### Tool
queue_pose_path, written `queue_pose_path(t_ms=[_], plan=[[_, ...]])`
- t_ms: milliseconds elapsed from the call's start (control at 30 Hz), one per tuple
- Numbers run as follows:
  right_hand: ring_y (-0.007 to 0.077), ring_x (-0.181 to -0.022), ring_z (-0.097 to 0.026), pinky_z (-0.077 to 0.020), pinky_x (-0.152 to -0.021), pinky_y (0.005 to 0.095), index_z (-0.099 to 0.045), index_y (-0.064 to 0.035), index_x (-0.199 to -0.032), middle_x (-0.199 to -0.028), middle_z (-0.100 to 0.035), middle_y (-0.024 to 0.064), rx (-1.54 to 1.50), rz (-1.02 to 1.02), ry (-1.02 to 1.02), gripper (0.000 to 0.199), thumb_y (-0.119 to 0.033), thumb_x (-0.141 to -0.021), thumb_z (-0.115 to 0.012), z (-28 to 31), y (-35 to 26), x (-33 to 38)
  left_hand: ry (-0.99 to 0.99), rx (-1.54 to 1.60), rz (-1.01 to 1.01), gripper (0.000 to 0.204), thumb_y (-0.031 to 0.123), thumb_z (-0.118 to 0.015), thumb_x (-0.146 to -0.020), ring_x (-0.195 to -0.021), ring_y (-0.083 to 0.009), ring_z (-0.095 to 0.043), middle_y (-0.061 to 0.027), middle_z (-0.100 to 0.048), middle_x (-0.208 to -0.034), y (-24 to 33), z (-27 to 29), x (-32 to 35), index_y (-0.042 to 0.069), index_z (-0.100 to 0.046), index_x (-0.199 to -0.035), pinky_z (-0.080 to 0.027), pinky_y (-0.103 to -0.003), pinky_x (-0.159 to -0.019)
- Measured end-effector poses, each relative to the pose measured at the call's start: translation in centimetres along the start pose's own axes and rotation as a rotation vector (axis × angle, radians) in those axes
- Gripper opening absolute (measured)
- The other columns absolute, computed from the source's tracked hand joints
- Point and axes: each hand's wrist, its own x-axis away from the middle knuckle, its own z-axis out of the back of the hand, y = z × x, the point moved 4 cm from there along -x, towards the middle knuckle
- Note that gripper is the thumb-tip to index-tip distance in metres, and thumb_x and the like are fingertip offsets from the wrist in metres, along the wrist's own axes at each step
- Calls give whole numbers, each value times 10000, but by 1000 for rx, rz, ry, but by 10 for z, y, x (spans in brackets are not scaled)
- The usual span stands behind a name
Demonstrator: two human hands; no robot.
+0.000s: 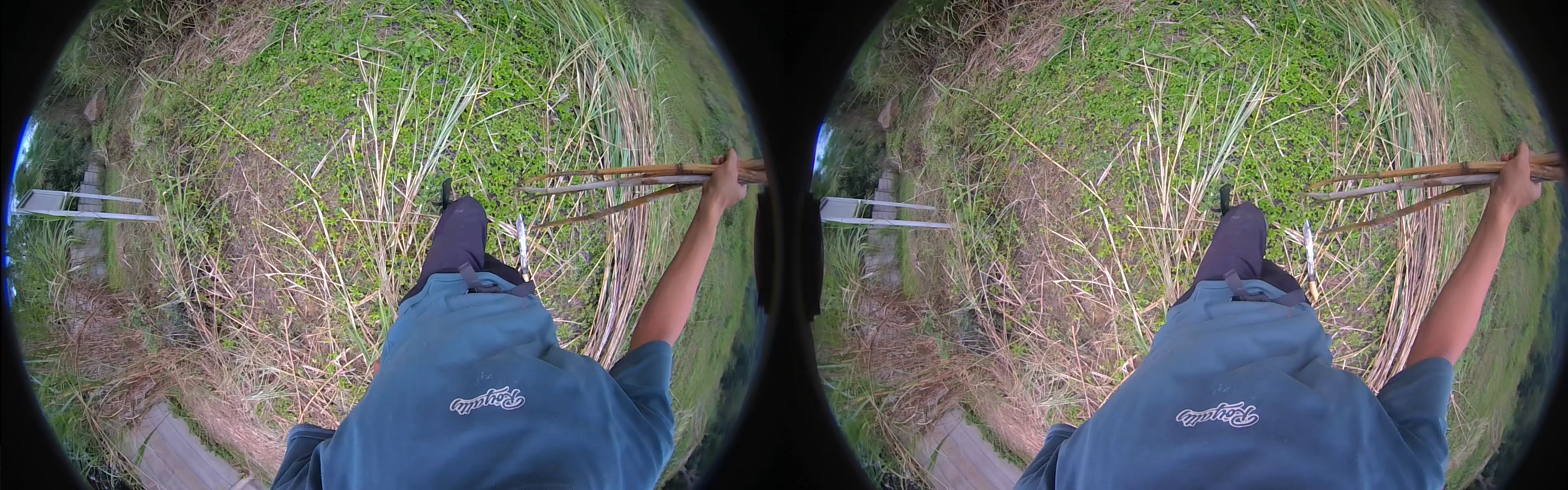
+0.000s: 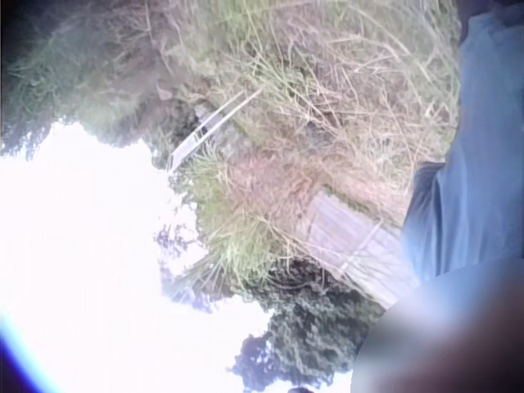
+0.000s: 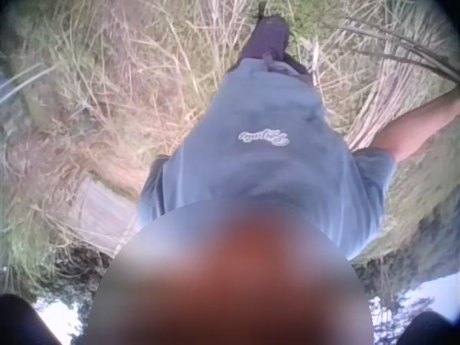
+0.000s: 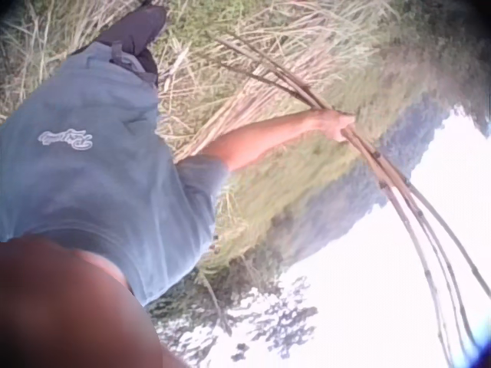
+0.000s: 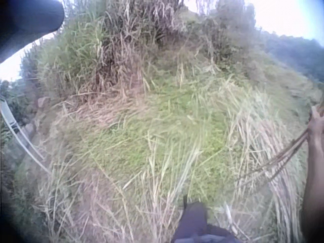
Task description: The person uses a machete to cut long sugarcane stalks into shorter sections. They repeatedly pick up stalks, strike them with the machete, and drop the cut pieces onto a growing pile on the ground. The person also gathers and aligns the cut pieces periodically.
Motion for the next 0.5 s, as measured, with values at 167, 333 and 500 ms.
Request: queue_pose_path(t_ms=[167,333,500], plan=[[138,-609,-576,-517,-571,271,-591,64,-875,-761,-578,72,-9,-2,27,152,-58,-817,-660,23,5,20,-13,-53,-160,368,337,-685,-884,-735,-93,-573,-47,-667,-849,53,-14,-71,-17,-670,-986,-478,-255,-679],[133,-597,-522,-479,-534,282,-537,25,-835,-751,-537,67,-48,-24,47,63,18,-833,-599,66,29,40,-54,-80,-224,335,297,-667,-906,-729,-86,-557,-28,-655,-826,82,-8,-87,-21,-662,-1007,-471,-254,-670],[128,-570,-447,-436,-524,308,-470,-18,-764,-704,-483,58,-119,-114,17,142,74,-837,-549,151,67,31,-139,-279,-155,248,263,-609,-937,-736,-108,-574,-30,-654,-871,152,11,-32,22,-635,-994,-482,-276,-669]])
